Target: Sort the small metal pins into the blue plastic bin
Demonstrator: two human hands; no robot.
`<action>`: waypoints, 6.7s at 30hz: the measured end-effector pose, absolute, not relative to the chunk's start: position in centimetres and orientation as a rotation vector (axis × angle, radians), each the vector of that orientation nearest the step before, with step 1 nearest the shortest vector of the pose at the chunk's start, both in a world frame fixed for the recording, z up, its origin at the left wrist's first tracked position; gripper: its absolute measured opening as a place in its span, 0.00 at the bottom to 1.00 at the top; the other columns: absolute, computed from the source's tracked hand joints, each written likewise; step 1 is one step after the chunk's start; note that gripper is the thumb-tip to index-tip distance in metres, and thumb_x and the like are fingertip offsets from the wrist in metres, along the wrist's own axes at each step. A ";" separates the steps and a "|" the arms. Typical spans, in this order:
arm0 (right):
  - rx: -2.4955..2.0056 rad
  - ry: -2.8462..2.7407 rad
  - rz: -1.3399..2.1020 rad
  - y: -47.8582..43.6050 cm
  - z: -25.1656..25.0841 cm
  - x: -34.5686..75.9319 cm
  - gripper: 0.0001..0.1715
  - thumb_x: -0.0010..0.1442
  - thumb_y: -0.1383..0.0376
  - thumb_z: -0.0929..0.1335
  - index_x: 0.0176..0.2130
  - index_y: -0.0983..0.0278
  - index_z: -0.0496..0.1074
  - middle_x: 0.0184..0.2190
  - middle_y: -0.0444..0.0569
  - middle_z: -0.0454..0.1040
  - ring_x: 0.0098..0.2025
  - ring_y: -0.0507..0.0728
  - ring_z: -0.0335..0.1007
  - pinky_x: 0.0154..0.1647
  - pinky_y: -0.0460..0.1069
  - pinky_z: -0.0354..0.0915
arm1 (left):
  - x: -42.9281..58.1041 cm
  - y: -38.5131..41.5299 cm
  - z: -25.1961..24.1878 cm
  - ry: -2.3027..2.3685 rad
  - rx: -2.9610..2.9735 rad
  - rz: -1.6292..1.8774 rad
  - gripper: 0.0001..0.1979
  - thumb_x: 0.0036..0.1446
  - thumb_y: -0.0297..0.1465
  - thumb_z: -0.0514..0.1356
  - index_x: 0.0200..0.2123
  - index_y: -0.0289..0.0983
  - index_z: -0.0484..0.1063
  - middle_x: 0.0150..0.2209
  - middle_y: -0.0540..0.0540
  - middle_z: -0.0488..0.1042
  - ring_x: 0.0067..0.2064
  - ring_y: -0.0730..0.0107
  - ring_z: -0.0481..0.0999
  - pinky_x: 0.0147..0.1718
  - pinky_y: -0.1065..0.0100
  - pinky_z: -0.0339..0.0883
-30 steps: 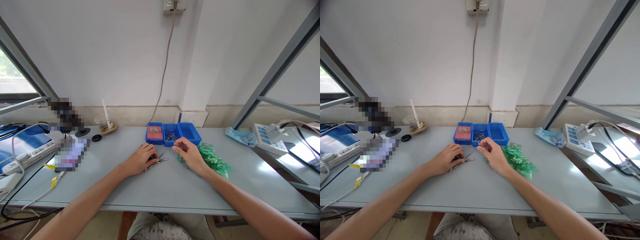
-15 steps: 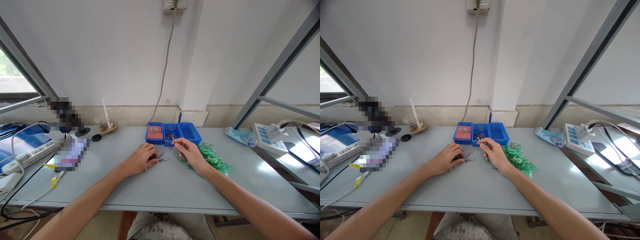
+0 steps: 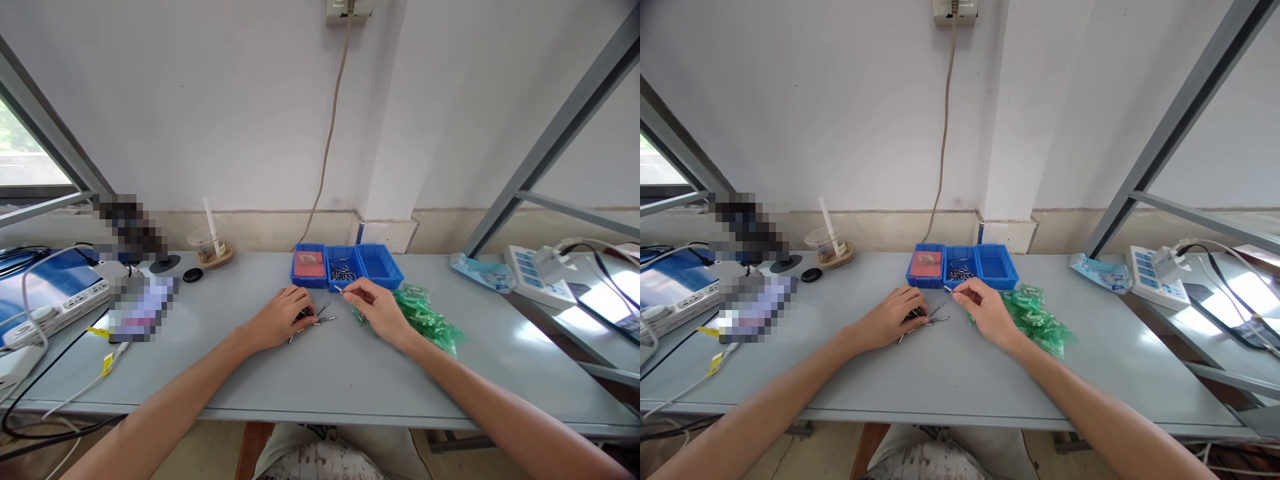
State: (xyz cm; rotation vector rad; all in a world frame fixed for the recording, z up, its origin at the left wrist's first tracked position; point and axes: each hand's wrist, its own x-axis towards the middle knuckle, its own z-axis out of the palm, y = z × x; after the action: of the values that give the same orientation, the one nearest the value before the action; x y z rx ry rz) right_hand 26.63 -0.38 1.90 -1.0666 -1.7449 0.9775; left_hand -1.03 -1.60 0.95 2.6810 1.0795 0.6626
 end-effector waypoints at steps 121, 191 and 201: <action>-1.163 -2.162 0.726 -1.7 1.3 25.8 0.08 0.77 0.57 0.60 0.46 0.56 0.64 0.41 0.47 0.81 0.42 0.60 0.78 0.46 0.55 0.68 | -1.1 -1.8 0.8 1.086 2.769 0.608 0.14 0.72 0.45 0.60 0.49 0.42 0.74 0.47 0.46 0.75 0.50 0.59 0.72 0.50 0.58 0.61; -0.896 -1.600 1.237 -0.5 1.0 25.9 0.13 0.71 0.53 0.70 0.46 0.58 0.68 0.41 0.49 0.81 0.42 0.59 0.80 0.45 0.56 0.75 | -0.7 -1.5 0.1 1.101 2.727 0.635 0.03 0.73 0.31 0.59 0.47 0.41 0.72 0.46 0.48 0.75 0.48 0.61 0.72 0.51 0.60 0.62; -0.989 -1.664 1.024 -0.4 1.3 26.0 0.13 0.68 0.53 0.72 0.40 0.58 0.70 0.32 0.43 0.72 0.33 0.55 0.72 0.37 0.52 0.71 | -0.7 -1.7 0.4 1.104 2.719 0.642 0.04 0.74 0.31 0.57 0.45 0.40 0.71 0.45 0.47 0.74 0.48 0.61 0.72 0.50 0.60 0.62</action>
State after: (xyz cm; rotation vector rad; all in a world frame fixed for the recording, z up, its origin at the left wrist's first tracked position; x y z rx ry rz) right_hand 26.03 -0.45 1.31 -0.9888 -1.6637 1.0244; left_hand -0.72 -1.65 0.39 2.7191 1.1036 0.6420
